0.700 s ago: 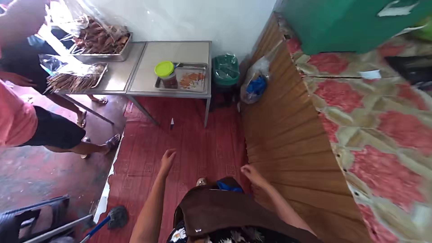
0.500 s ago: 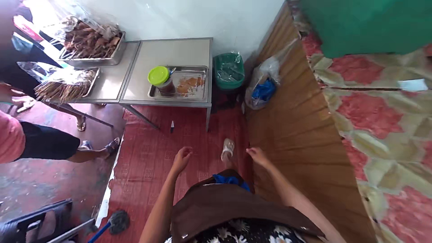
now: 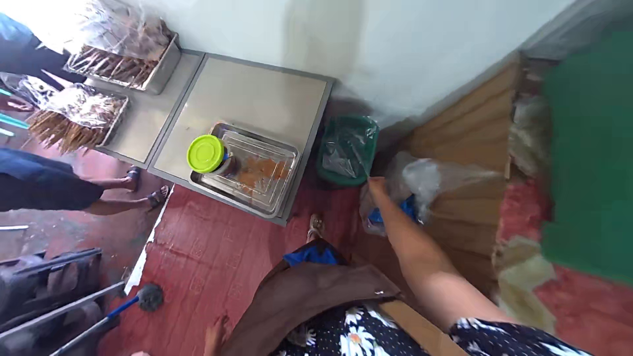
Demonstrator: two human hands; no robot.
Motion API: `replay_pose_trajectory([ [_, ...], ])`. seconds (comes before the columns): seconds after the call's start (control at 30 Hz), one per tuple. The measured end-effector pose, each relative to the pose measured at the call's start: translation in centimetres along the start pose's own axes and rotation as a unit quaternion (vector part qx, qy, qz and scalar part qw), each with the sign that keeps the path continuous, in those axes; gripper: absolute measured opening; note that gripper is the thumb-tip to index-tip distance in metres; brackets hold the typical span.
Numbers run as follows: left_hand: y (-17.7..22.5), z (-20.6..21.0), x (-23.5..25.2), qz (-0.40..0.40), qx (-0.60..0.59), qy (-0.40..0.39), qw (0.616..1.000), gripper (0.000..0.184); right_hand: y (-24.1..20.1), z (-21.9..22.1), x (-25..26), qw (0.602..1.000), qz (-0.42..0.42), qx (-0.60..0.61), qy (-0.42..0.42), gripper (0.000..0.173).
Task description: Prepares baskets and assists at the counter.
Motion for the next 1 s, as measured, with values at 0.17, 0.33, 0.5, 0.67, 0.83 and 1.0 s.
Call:
replay_pose_trajectory([
  [0.17, 6.6, 4.6, -6.1, 0.036, 0.014, -0.052, 0.998, 0.032, -0.7, 1.6, 7.7, 0.999, 0.034, -0.001, -0.004, 0.055],
  [0.33, 12.3, 6.1, -10.8, 0.041, 0.036, -0.043, 0.998, 0.032, -2.3, 0.6, 7.3, 0.995, 0.061, -0.081, 0.019, 0.048],
  [0.5, 13.7, 7.1, -12.7, 0.026, 0.007, -0.035, 0.999, 0.034, -2.4, 0.7, 7.8, 0.998, 0.031, -0.048, -0.005, 0.052],
  [0.67, 12.9, 9.1, -12.8, 0.006, 0.011, -0.059, 0.998, 0.033, -4.1, -0.5, 7.5, 0.995, -0.021, -0.075, -0.070, 0.044],
  [0.83, 12.6, 9.8, -11.6, 0.002, 0.033, -0.076, 0.997, 0.032, -3.0, -2.7, 8.7, 0.997, -0.014, 0.034, -0.074, 0.042],
  [1.0, 14.6, 9.7, -10.6, 0.004, 0.061, -0.092, 0.994, 0.034, -2.1, -4.9, 7.7, 0.984, 0.024, 0.155, -0.086, 0.035],
])
Point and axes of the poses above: each hand's wrist, its own x-axis towards the middle knuckle, its own z-axis out of the palm, y = z × x, the point moved 6 cm from there along x, towards the middle knuckle, and after that the axes turned 6 degrees about -z, right-handed, at the moved point
